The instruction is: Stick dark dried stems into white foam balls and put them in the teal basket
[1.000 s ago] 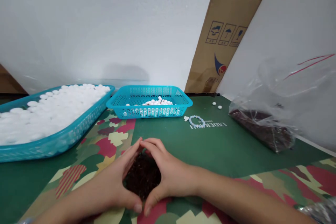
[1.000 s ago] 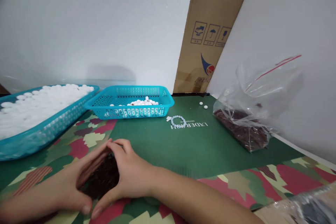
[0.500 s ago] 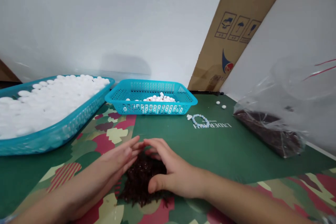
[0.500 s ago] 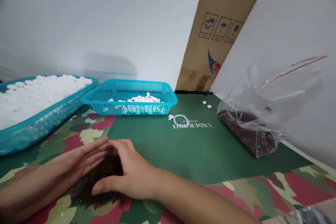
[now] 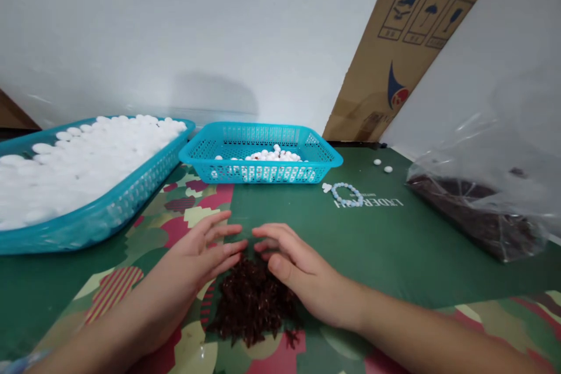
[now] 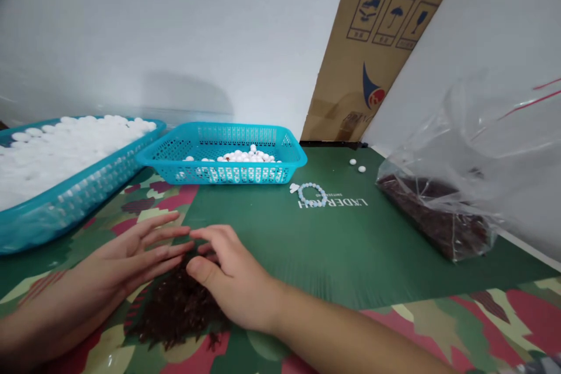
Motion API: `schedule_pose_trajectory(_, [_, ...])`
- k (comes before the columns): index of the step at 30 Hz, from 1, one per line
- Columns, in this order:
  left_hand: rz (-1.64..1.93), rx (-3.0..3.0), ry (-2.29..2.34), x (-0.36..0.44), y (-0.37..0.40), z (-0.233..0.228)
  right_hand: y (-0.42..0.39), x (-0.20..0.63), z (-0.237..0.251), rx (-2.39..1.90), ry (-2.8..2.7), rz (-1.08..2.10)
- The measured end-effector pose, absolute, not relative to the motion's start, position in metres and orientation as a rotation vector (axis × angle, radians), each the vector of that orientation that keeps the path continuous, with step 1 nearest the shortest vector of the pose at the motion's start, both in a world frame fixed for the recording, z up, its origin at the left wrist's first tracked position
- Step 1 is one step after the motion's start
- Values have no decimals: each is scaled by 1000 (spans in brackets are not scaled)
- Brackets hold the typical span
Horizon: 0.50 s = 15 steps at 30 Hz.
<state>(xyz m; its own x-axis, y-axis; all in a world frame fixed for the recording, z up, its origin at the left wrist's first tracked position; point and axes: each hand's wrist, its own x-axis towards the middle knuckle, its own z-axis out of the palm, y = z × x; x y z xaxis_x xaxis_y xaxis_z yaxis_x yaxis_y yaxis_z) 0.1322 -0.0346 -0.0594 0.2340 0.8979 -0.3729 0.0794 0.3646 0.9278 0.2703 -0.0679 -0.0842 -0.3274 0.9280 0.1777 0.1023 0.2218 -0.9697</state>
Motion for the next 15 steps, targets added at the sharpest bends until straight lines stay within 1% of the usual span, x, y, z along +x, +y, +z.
schedule_pose_trajectory(6, [731, 1225, 1231, 134, -21, -69, -67, 273, -80, -997, -1760, 971])
schedule_pose_trajectory(11, [705, 1280, 1290, 133, -10, -73, -68, 270, -81, -1140, -1833, 728])
schedule_pose_trajectory(15, [706, 1277, 1253, 134, -8, -75, -70, 269, -81, -1089, -1869, 624])
